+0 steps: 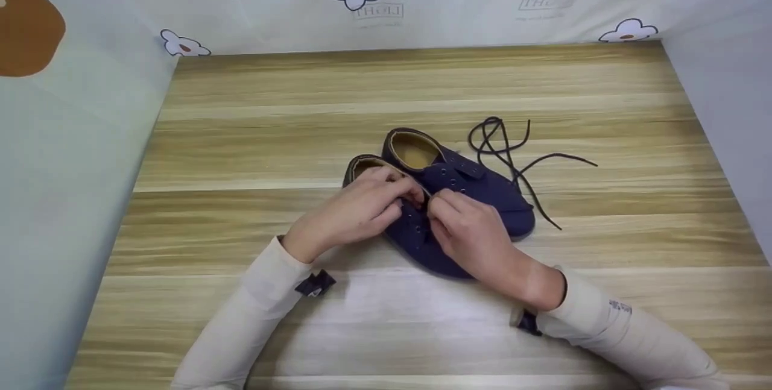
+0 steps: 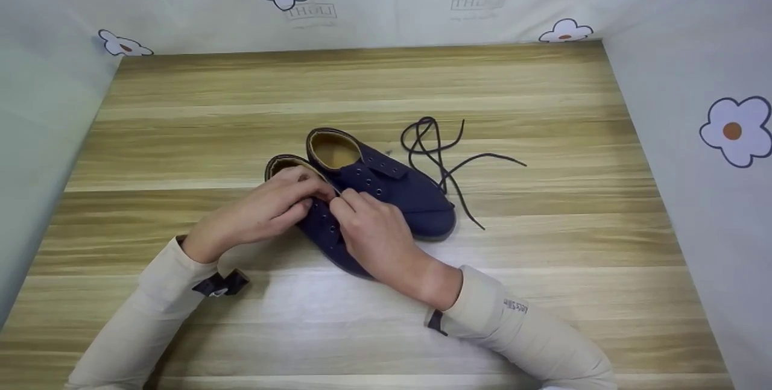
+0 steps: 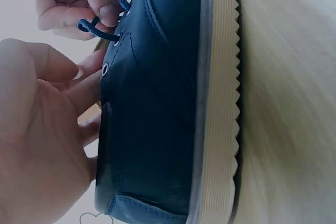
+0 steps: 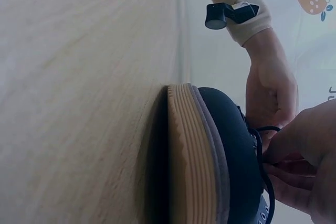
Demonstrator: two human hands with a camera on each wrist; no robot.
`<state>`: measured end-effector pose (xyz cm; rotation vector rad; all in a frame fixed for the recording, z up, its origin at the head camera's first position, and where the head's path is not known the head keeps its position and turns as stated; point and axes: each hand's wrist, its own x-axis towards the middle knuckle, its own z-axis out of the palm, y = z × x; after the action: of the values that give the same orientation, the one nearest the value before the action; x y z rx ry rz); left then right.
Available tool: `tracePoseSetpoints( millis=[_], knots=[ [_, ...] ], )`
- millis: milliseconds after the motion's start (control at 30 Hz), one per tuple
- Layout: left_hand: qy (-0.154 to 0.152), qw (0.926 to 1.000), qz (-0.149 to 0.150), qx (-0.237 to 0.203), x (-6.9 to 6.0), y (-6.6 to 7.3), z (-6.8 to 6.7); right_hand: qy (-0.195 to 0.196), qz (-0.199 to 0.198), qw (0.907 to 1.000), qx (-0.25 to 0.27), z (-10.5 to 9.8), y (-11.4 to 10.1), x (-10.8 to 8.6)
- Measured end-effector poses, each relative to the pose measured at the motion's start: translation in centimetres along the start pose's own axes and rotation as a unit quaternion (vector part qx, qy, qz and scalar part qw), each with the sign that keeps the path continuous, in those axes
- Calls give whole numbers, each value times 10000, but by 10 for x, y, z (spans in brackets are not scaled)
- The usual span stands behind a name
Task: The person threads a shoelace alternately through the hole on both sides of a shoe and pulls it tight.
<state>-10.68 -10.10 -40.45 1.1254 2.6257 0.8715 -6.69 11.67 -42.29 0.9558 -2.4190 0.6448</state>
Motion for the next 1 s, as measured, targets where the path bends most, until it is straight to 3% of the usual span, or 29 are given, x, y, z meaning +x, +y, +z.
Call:
tracePoseSetpoints(
  millis=[267, 433, 867, 1000],
  knots=[
    [-326, 9991, 23, -255, 4, -2, -2, -38, 43, 9999, 93, 1, 1, -1],
    [-260, 9996, 30, -92, 6, -1, 0, -35, 71, 9999, 61, -1, 1, -1],
    [-506, 9978, -130, -419, 3, 2, -5, -40, 53, 10000, 40, 1, 2, -1],
    [-484, 9986, -75, -185, 3, 1, -11, -30, 58, 10000, 23, 1, 2, -1]
  ],
)
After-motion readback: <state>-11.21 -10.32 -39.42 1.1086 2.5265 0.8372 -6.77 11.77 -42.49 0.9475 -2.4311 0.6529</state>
